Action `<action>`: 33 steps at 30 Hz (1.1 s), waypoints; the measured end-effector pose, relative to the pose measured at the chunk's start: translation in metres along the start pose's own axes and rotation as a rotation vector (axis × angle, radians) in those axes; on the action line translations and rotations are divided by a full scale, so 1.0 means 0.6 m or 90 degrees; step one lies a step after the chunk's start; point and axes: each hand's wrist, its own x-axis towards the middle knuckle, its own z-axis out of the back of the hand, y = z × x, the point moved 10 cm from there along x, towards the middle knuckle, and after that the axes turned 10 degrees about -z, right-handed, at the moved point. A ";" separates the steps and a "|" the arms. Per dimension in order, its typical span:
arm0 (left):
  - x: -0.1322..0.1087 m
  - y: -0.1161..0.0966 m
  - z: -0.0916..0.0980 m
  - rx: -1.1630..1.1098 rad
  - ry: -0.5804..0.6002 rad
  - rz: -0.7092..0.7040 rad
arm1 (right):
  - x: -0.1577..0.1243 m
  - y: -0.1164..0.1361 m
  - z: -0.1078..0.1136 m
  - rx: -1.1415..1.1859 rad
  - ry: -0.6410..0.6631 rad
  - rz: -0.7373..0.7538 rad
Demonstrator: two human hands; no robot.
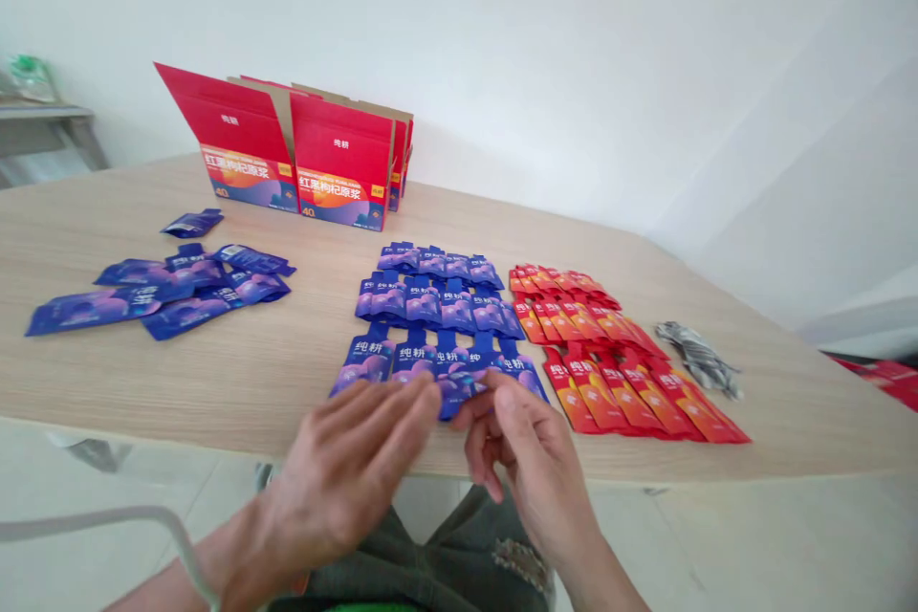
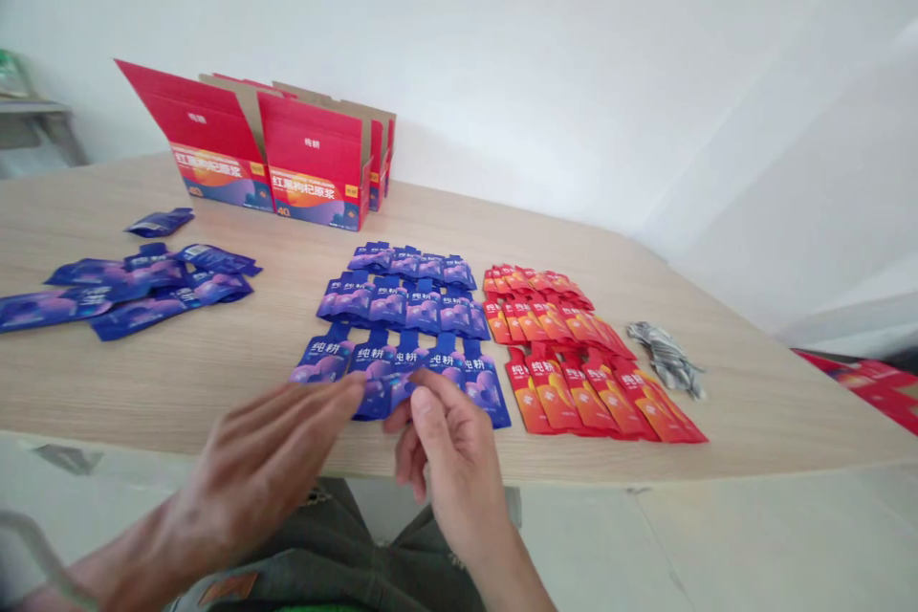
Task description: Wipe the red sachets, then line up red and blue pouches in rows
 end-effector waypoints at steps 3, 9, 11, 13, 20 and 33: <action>0.013 -0.058 -0.046 -0.006 0.039 -0.084 | 0.005 -0.014 0.015 0.070 -0.019 -0.020; 0.021 -0.065 -0.092 -0.095 0.033 0.000 | 0.016 -0.025 0.088 0.083 -0.060 -0.051; 0.018 -0.056 -0.105 -0.155 0.029 0.055 | 0.018 -0.018 0.112 0.091 -0.083 -0.051; 0.014 -0.050 -0.115 -0.213 0.018 0.097 | 0.021 -0.010 0.134 0.094 -0.108 -0.048; 0.017 -0.062 -0.130 -0.332 -0.069 0.089 | 0.038 0.018 0.193 -0.009 -0.141 -0.051; 0.086 -0.031 -0.166 -0.233 -0.050 -0.008 | 0.141 0.066 0.237 -0.290 -0.163 0.022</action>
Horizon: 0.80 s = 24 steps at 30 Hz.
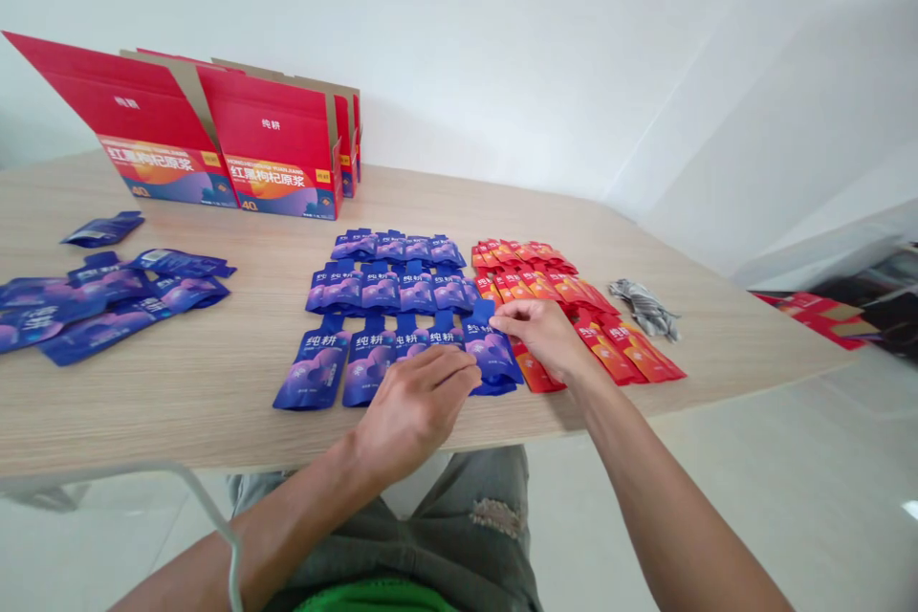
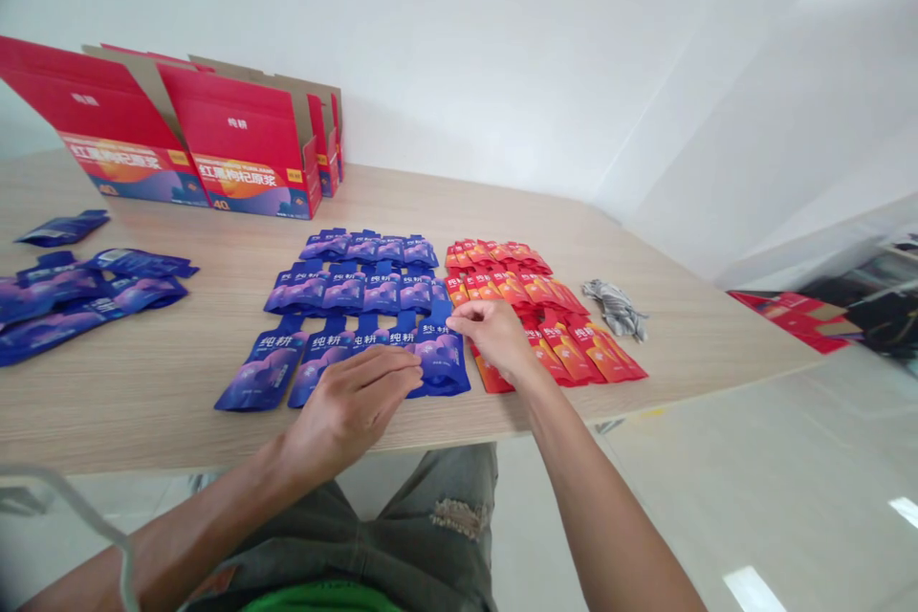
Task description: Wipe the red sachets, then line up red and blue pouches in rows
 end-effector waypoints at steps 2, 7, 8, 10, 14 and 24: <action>0.000 0.001 -0.010 0.018 0.031 -0.013 | 0.009 0.001 -0.004 -0.052 -0.010 0.015; -0.012 0.000 -0.030 0.060 0.086 -0.022 | 0.018 -0.006 -0.018 -0.116 -0.019 0.017; -0.014 -0.001 -0.033 0.067 0.096 -0.023 | 0.019 -0.008 -0.019 -0.129 -0.024 0.020; -0.017 -0.001 -0.039 0.076 0.119 -0.023 | 0.022 -0.010 -0.021 -0.151 -0.031 0.031; -0.023 0.001 -0.051 0.079 0.152 -0.019 | 0.031 -0.015 -0.026 -0.194 -0.034 0.054; -0.036 0.006 -0.068 0.070 0.177 0.025 | 0.028 -0.007 -0.036 -0.284 -0.056 0.144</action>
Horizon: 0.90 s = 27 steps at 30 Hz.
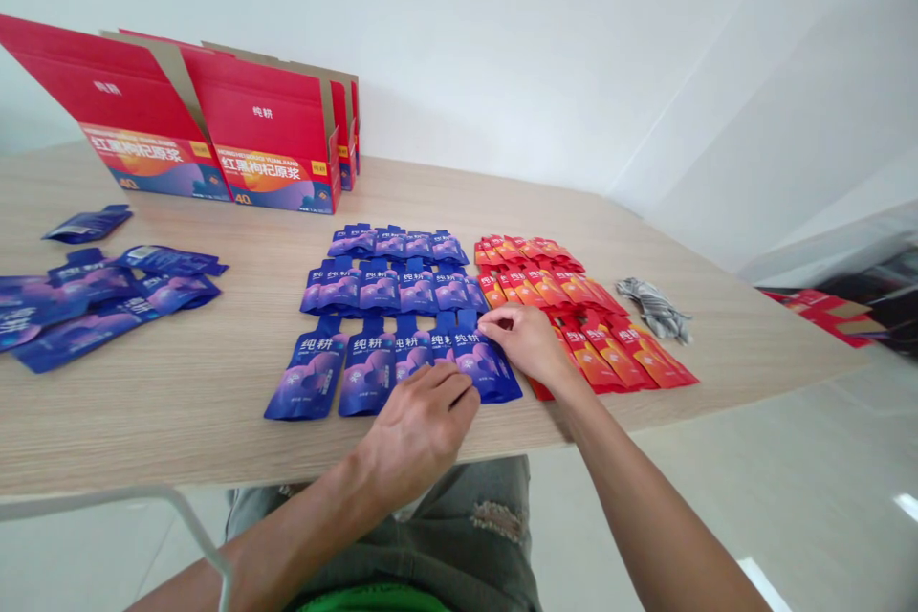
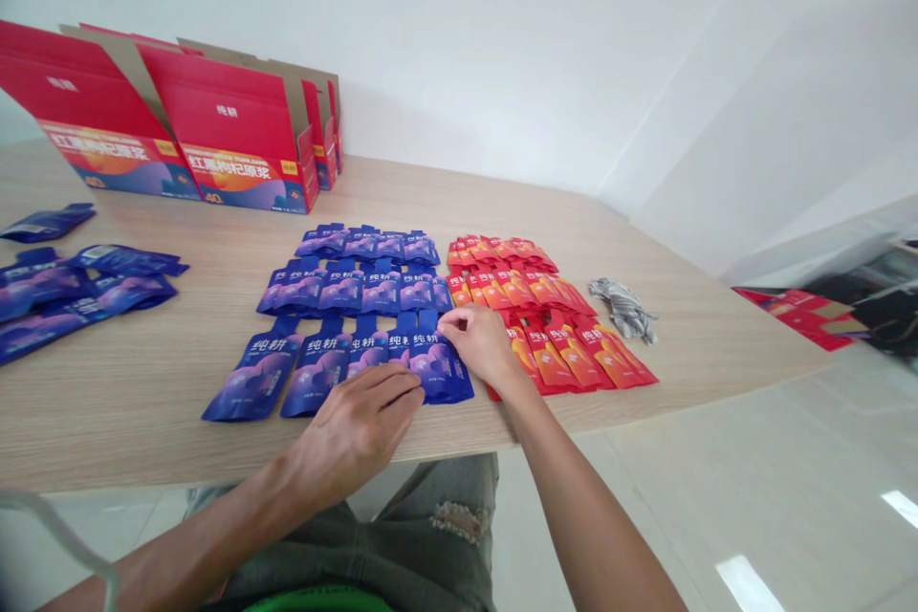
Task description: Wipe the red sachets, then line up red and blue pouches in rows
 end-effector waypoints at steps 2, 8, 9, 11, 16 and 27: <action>0.000 0.001 0.002 0.004 -0.002 0.003 | -0.007 0.010 0.005 -0.019 -0.021 0.031; 0.002 -0.007 0.000 0.041 0.005 -0.024 | -0.036 0.050 0.006 -0.090 -0.072 0.190; 0.003 -0.008 -0.004 0.040 0.013 -0.028 | -0.038 0.053 0.002 -0.102 -0.067 0.203; 0.003 -0.011 -0.008 0.037 0.024 -0.029 | -0.041 0.054 -0.007 -0.123 -0.056 0.216; 0.002 -0.014 -0.010 0.029 0.028 -0.034 | -0.044 0.054 -0.012 -0.150 -0.060 0.229; 0.004 -0.005 -0.016 0.027 0.058 0.003 | -0.038 0.047 -0.015 -0.186 -0.050 0.192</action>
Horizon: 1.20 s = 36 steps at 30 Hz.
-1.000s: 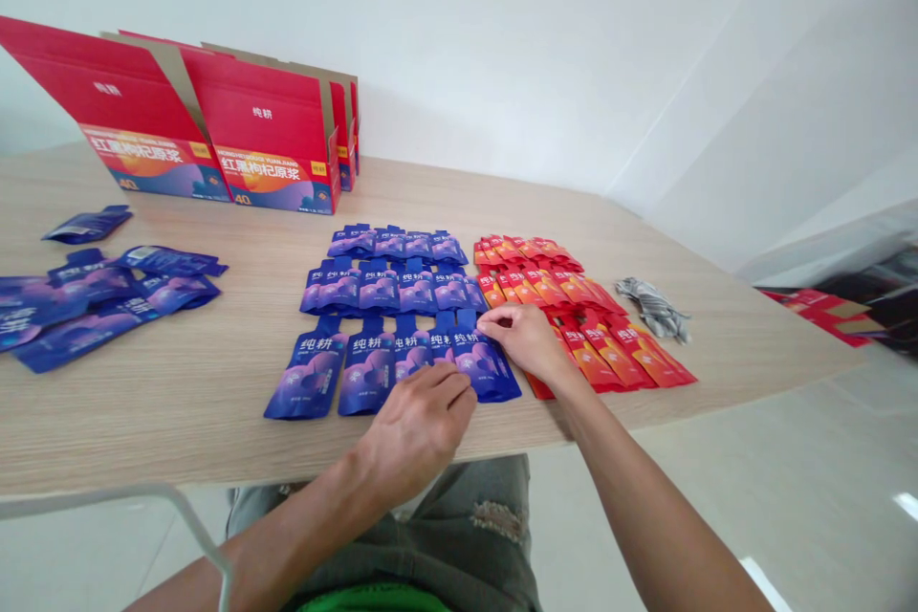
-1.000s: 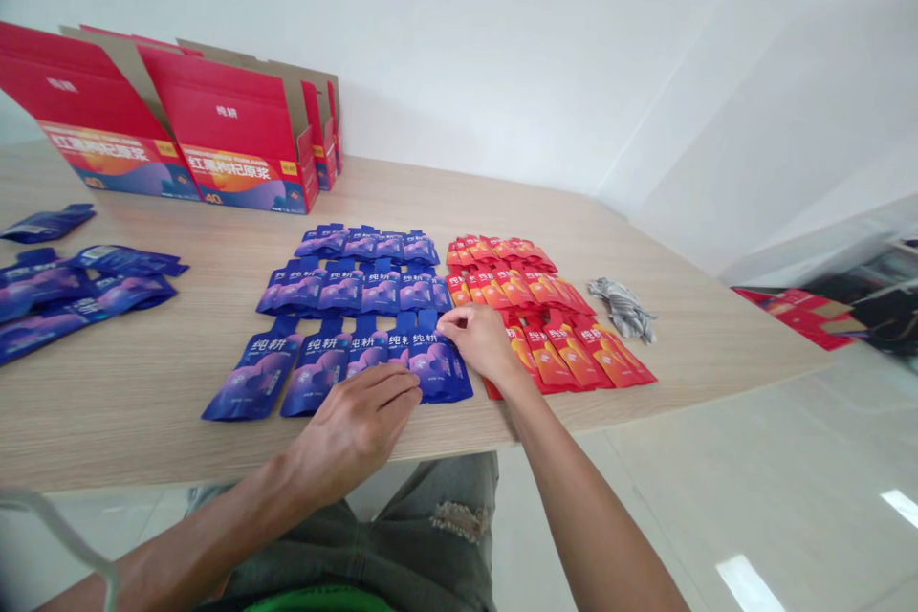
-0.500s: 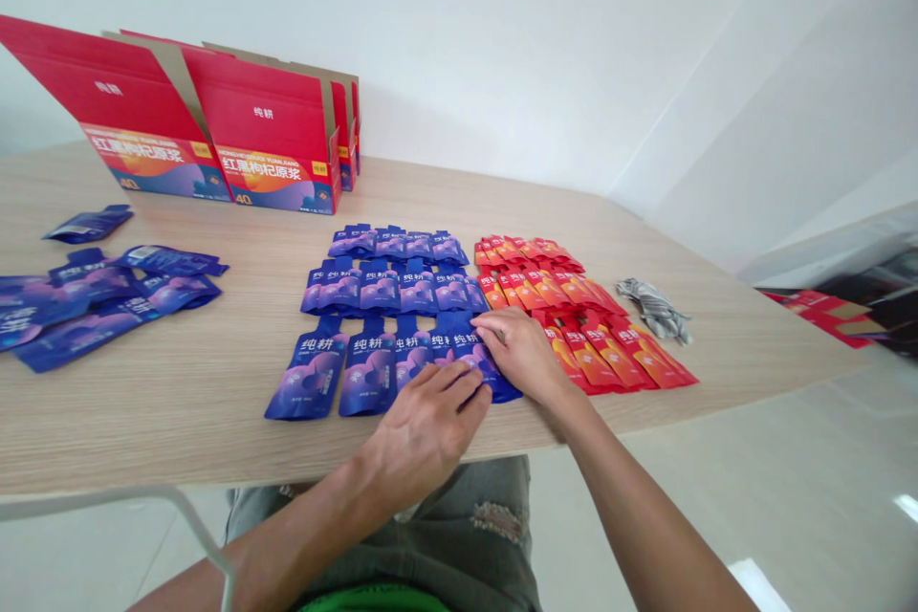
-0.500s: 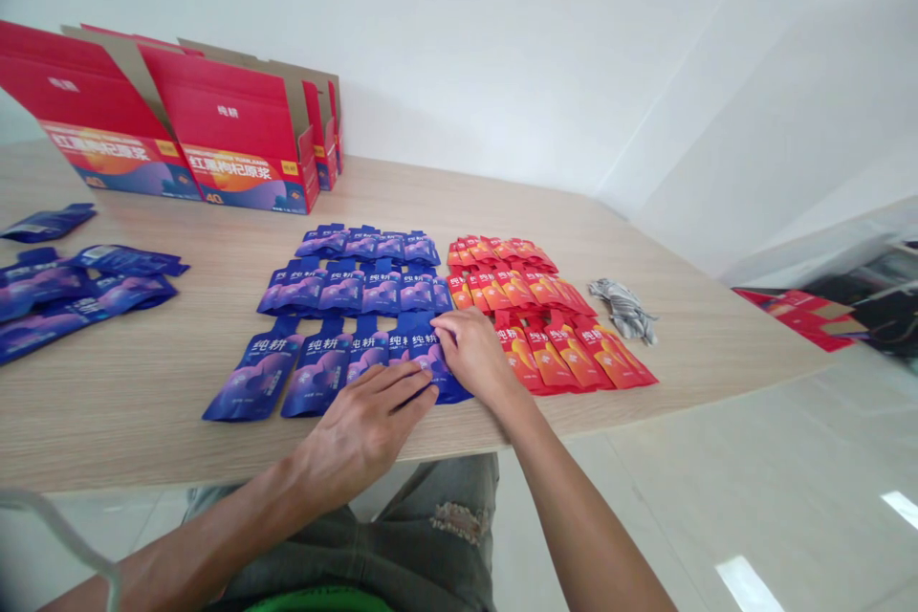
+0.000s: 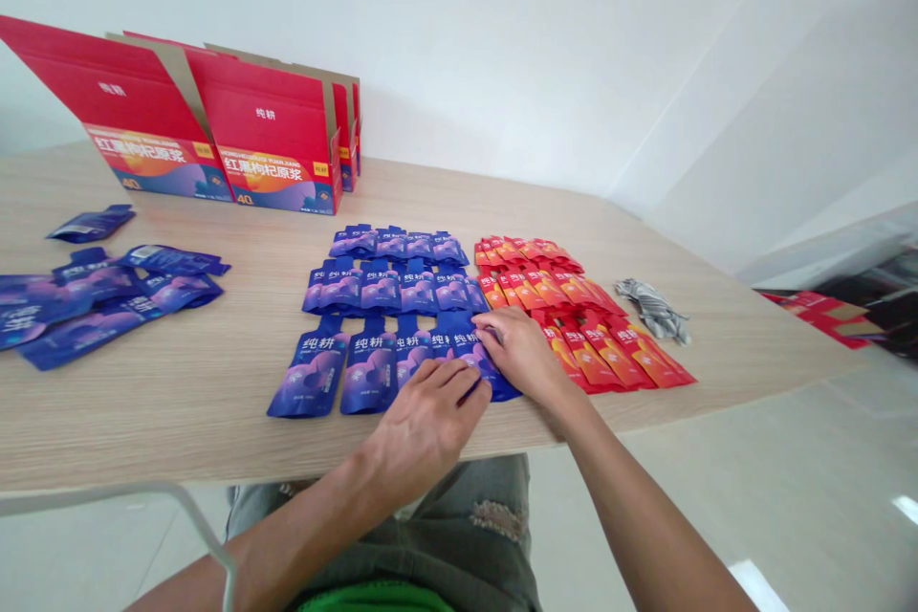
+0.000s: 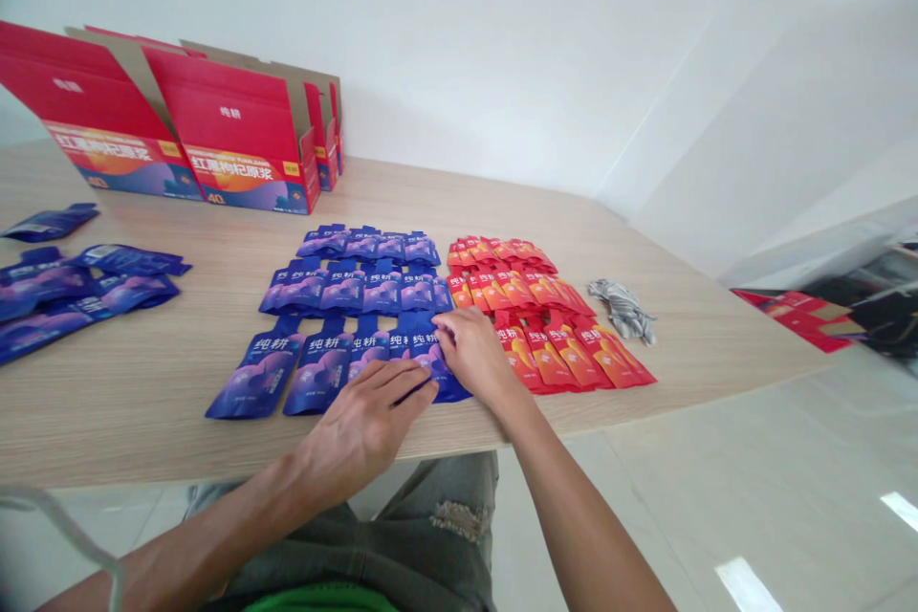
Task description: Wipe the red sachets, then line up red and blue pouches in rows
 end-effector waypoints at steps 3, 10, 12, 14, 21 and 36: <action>0.000 0.001 -0.002 0.004 0.009 0.005 | 0.002 -0.004 -0.001 -0.003 0.004 -0.015; 0.001 0.002 0.005 0.012 -0.015 0.003 | 0.002 -0.007 0.001 0.007 0.007 -0.019; 0.001 0.001 0.005 0.012 -0.015 0.004 | 0.000 -0.006 0.002 0.008 0.005 -0.018; 0.001 0.001 0.005 0.013 -0.011 0.004 | -0.001 -0.005 0.003 0.009 0.002 -0.019; -0.001 0.000 0.008 0.008 -0.013 0.017 | -0.005 -0.009 0.003 0.028 -0.005 -0.017; -0.228 0.423 0.256 0.250 0.026 0.454 | -0.163 0.018 0.111 0.133 -0.420 -0.070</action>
